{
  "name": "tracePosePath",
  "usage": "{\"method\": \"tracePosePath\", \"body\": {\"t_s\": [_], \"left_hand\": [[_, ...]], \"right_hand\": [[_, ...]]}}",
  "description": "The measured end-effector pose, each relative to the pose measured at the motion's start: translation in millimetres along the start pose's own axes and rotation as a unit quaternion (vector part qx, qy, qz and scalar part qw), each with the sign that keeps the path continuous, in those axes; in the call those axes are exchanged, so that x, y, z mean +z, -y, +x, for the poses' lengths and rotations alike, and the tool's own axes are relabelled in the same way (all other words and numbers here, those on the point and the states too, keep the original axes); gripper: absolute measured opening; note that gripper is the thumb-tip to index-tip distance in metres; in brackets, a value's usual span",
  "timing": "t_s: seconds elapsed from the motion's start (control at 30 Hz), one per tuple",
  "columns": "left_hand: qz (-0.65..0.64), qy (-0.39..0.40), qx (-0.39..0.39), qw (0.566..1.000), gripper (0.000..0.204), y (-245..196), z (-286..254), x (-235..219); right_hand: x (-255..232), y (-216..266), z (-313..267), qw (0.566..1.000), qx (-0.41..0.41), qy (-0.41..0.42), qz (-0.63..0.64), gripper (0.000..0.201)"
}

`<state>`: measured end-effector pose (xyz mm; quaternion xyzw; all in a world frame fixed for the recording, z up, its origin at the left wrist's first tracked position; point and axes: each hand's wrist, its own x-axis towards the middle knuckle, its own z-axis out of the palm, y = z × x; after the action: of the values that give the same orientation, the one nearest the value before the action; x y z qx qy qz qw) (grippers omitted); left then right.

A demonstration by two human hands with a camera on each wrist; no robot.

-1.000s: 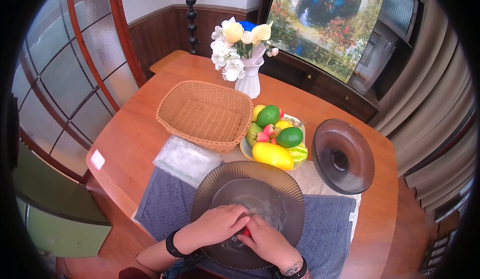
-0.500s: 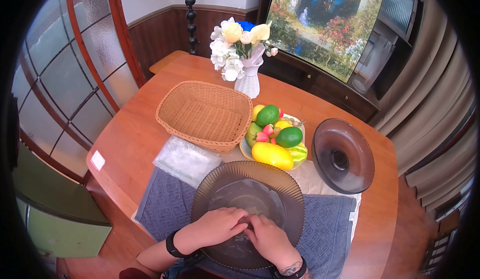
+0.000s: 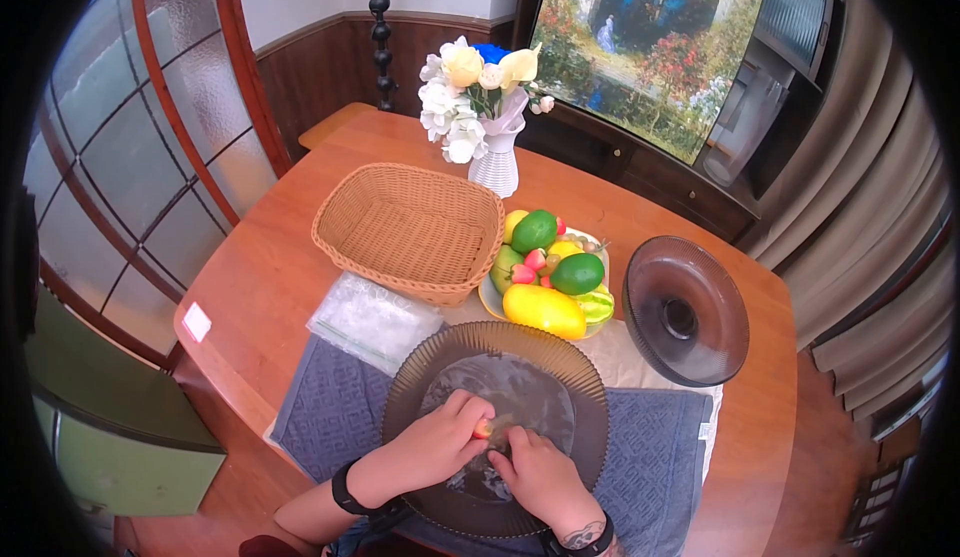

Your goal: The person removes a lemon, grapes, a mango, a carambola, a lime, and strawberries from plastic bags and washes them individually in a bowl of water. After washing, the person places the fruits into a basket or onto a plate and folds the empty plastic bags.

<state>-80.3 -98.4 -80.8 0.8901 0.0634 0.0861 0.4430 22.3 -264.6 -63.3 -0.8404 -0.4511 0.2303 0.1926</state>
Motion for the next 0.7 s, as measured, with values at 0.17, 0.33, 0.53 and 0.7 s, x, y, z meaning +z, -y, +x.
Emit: {"method": "tracePosePath", "body": {"t_s": [0.17,0.33,0.53,0.7], "left_hand": [[-0.025,0.003,0.020,0.999,0.028,0.2,1.4,-0.9],[0.071,0.174,-0.002,0.982,0.021,6.1,-5.0,0.6],[0.049,0.118,0.047,0.991,0.022,14.4,-5.6,8.2],[0.025,0.085,-0.008,0.996,0.026,5.6,-0.2,1.1]], "right_hand": [[-0.6,-1.0,1.1,1.000,0.013,0.014,0.010,0.030],[-2.0,2.5,1.1,1.000,0.015,-0.013,0.022,0.024],[-0.5,0.8,1.8,1.000,0.021,0.000,0.013,0.024],[-4.5,4.4,3.3,0.999,-0.015,-0.017,0.040,0.023]]}}
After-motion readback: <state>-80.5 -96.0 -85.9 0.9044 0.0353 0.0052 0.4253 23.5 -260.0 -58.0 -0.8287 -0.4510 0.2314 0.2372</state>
